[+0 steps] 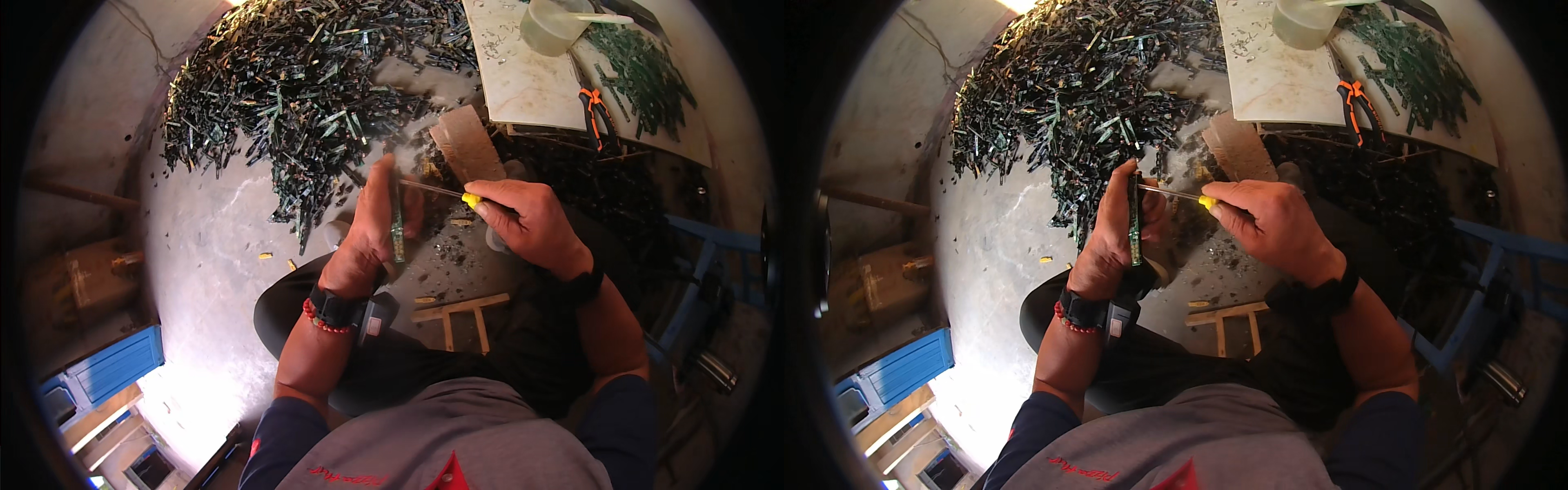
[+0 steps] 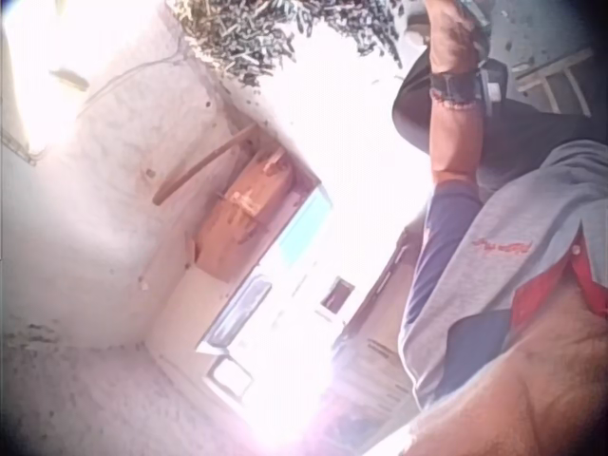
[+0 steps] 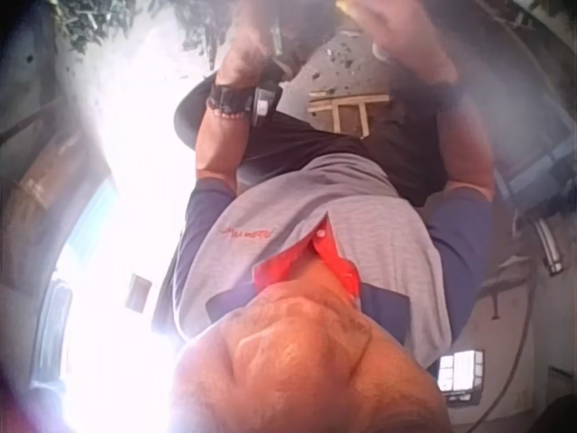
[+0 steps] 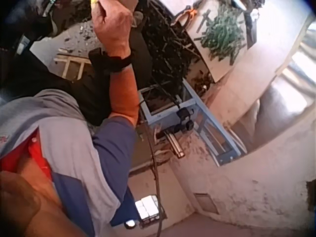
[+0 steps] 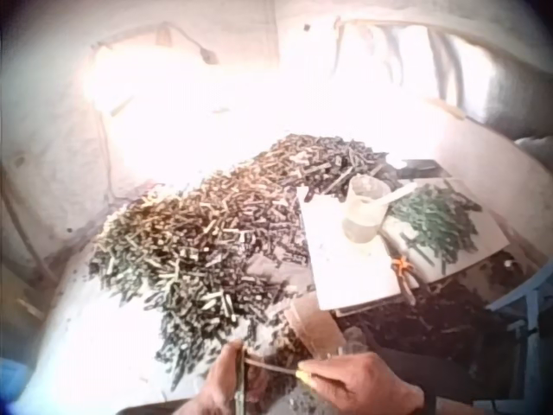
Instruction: The person uses a screwdriver to pry components off a green circuit board and then uses pliers to remove parts. The person works over a pile of electronic waste on the floor.
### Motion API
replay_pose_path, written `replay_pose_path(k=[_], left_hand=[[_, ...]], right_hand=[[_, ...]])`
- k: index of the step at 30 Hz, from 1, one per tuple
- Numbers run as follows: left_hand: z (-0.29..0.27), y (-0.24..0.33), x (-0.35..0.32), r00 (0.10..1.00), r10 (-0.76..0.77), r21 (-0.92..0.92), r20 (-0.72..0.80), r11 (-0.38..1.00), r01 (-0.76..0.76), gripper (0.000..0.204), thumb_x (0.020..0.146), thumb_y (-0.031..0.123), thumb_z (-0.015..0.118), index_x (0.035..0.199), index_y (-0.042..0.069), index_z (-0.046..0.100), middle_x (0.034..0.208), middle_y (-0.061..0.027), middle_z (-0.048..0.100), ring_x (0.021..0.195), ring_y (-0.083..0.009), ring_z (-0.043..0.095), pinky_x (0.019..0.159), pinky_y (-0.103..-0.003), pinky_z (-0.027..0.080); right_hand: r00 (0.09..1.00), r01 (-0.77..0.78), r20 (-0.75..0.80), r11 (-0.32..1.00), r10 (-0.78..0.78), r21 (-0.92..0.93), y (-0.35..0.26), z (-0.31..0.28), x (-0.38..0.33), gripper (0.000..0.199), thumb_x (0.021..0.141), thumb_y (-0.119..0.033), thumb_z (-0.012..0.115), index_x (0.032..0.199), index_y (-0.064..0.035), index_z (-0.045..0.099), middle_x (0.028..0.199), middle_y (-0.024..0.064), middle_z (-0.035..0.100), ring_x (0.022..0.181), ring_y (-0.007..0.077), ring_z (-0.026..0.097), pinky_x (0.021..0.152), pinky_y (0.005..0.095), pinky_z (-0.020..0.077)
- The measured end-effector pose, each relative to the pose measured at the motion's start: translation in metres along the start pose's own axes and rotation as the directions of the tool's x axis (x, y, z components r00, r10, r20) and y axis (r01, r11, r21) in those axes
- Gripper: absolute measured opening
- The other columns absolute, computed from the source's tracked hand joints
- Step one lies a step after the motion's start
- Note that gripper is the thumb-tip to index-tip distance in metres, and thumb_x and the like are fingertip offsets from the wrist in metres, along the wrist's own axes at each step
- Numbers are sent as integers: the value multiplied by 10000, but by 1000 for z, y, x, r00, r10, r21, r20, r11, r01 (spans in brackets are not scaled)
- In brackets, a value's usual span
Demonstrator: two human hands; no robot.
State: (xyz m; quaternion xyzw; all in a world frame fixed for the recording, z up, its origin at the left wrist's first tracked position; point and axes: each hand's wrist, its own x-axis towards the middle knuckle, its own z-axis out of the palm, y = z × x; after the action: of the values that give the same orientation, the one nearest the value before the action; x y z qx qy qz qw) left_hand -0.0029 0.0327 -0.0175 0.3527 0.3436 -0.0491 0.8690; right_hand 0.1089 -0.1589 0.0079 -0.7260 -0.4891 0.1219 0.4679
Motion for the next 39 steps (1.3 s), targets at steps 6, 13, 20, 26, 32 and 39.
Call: replay_pose_path(k=[6,13,20,26,32,39], left_hand=[[1,2,-1,999,-33,-35,19,999,34,594,970,520,291,571,91,390,467,-22,303,336,-162,297,324,-281,238],[-9,-1,-1,965,-28,-144,259,987,68,589,976,508,292,576,89,395,475,-30,315,334,-160,295,320,-286,244],[-5,0,-1,994,89,56,62,994,-92,571,960,517,307,579,102,394,477,-24,315,335,-159,306,331,-282,266],[9,6,-6,998,-61,-90,17,994,63,592,962,530,311,570,94,392,469,-25,314,338,-163,305,333,-284,240],[-6,-1,1,970,-68,-204,232,972,117,601,979,508,285,568,84,397,465,-32,316,337,-170,305,337,-285,233],[-11,-8,5,963,-87,-236,256,960,150,598,980,507,272,581,82,407,485,-39,333,344,-174,326,340,-298,261]], right_hand=[[946,-320,172,886,276,336,-3,-3,-2,217,926,-152,590,1057,8,655,722,50,614,590,111,557,528,248,441],[586,-794,625,208,516,572,0,-22,1,242,957,-191,551,1073,-6,655,674,19,559,559,40,459,471,199,366],[997,9,71,982,4,-190,-10,-2,3,247,822,-51,659,1063,0,669,851,151,677,717,285,650,633,312,520],[992,-123,-5,980,125,158,-4,3,-1,199,890,-139,638,1033,-4,671,677,80,616,567,142,572,533,278,451],[667,-740,495,419,556,527,-6,-17,5,253,942,-190,594,1009,45,661,645,-12,553,545,42,478,464,210,358],[998,-57,15,997,56,50,2,0,1,203,884,-193,645,981,-16,670,656,73,607,522,210,566,499,293,442]])
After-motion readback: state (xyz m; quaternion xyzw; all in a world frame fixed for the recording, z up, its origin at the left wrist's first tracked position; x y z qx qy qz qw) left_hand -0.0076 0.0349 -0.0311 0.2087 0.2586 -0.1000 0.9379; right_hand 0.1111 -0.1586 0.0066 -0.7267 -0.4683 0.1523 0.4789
